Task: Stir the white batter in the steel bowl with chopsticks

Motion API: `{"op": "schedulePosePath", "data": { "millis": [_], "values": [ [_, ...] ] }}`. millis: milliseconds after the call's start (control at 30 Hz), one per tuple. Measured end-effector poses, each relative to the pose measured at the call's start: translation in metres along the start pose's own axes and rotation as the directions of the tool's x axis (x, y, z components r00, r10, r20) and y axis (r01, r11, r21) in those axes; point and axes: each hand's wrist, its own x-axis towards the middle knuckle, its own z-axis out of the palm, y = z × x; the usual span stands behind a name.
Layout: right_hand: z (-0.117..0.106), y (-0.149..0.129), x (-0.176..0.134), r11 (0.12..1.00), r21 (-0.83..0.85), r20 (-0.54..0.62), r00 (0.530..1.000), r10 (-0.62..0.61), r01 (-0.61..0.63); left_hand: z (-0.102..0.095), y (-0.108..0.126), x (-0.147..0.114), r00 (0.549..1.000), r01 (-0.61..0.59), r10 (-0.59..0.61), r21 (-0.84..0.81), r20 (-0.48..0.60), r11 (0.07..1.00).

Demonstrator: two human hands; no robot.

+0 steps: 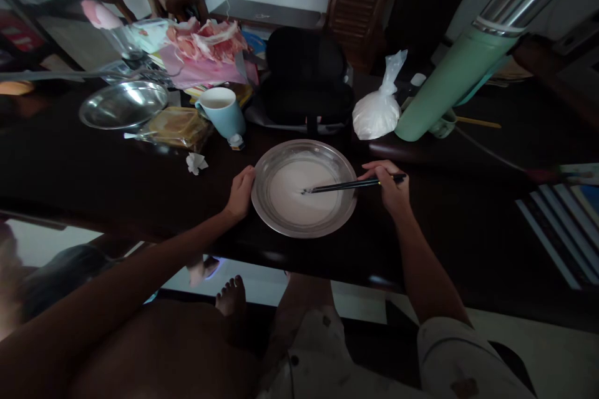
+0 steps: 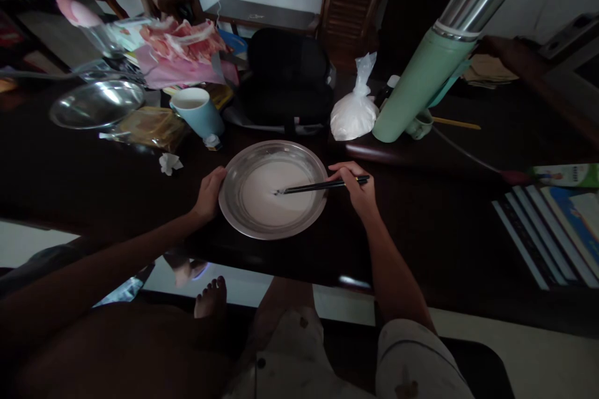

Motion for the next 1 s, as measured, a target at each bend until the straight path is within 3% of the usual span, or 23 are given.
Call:
{"op": "schedulePosePath", "data": {
  "millis": [67, 233, 467, 667, 867, 1000],
  "values": [
    [0.0002, 0.0017, -0.0007, 0.999, 0.033, 0.009, 1.0, 0.021, -0.021, -0.0003, -0.0015, 0.0005, 1.0, -0.003, 0.003, -0.005, -0.002, 1.0],
    [0.0042, -0.0007, -0.0023, 0.999, -0.037, 0.169, 0.985, -0.019, 0.026, 0.0, -0.0039, 0.0011, 1.0, 0.007, -0.007, -0.03, -0.003, 1.0],
    [0.0, 0.0024, -0.0004, 1.0, 0.026, 0.005, 1.0, -0.001, 0.001, 0.0008, 0.0012, 0.0, 1.0, 0.002, -0.002, -0.004, -0.007, 1.0],
    [0.0054, -0.0013, -0.0022, 0.999, -0.028, 0.156, 0.988, -0.014, 0.019, 0.0008, 0.0002, 0.0008, 1.0, -0.016, 0.016, -0.035, -0.001, 0.999],
    [0.0016, 0.0021, -0.0003, 0.998, 0.054, -0.04, 0.999, -0.015, 0.017, 0.0005, -0.0018, 0.0011, 1.0, 0.007, -0.008, -0.017, -0.007, 1.0],
    [0.0048, 0.0018, -0.0023, 1.0, 0.002, 0.08, 0.997, -0.022, 0.022, -0.0004, -0.0018, 0.0006, 1.0, -0.017, 0.017, -0.028, 0.008, 0.999]
  ]
}}
